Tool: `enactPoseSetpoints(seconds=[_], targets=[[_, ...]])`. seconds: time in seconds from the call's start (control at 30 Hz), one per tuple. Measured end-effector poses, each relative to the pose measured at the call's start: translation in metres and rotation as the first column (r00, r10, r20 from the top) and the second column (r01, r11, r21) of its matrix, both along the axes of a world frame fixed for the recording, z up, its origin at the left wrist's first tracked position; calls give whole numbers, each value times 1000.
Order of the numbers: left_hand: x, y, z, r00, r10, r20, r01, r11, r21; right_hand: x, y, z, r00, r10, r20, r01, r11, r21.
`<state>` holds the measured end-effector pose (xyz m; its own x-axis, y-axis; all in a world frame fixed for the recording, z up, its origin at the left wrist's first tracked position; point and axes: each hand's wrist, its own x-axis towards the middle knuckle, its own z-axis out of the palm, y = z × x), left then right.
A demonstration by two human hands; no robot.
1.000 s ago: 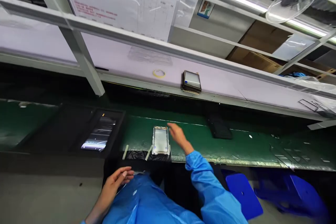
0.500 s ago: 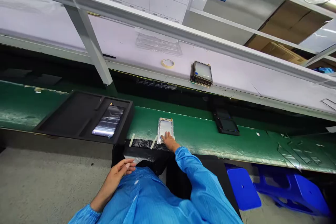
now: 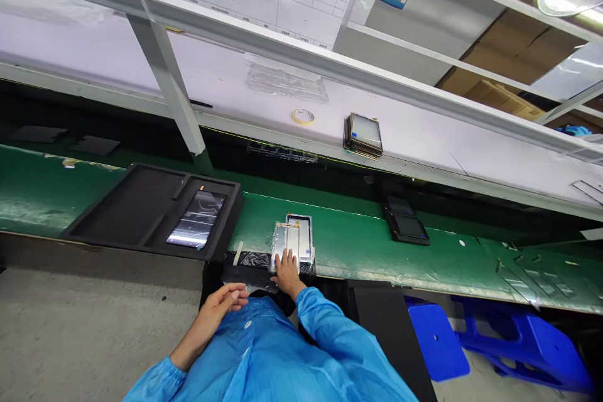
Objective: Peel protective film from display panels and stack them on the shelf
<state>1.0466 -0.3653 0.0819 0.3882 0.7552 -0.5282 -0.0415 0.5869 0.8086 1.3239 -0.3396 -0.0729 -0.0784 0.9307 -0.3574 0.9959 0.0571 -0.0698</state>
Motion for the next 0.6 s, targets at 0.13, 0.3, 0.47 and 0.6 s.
enactPoseSetpoints(seconds=[0.13,0.3,0.47,0.6], targets=[[-5,10,-26,999,-2,43,4,999,-43,-19,2,-4,997,-71,28,67,990,125],[13,38,-49,983,109,146,-39,909,-415,-18,-4,44,999,-19,-48,33,945,326],[58,65,-31,912,101,399,152,818,-555,-50,-48,93,967,215,-134,-123,861,494],[60,51,-16,881,81,466,200,830,-521,-75,-79,129,913,363,-185,-232,838,494]])
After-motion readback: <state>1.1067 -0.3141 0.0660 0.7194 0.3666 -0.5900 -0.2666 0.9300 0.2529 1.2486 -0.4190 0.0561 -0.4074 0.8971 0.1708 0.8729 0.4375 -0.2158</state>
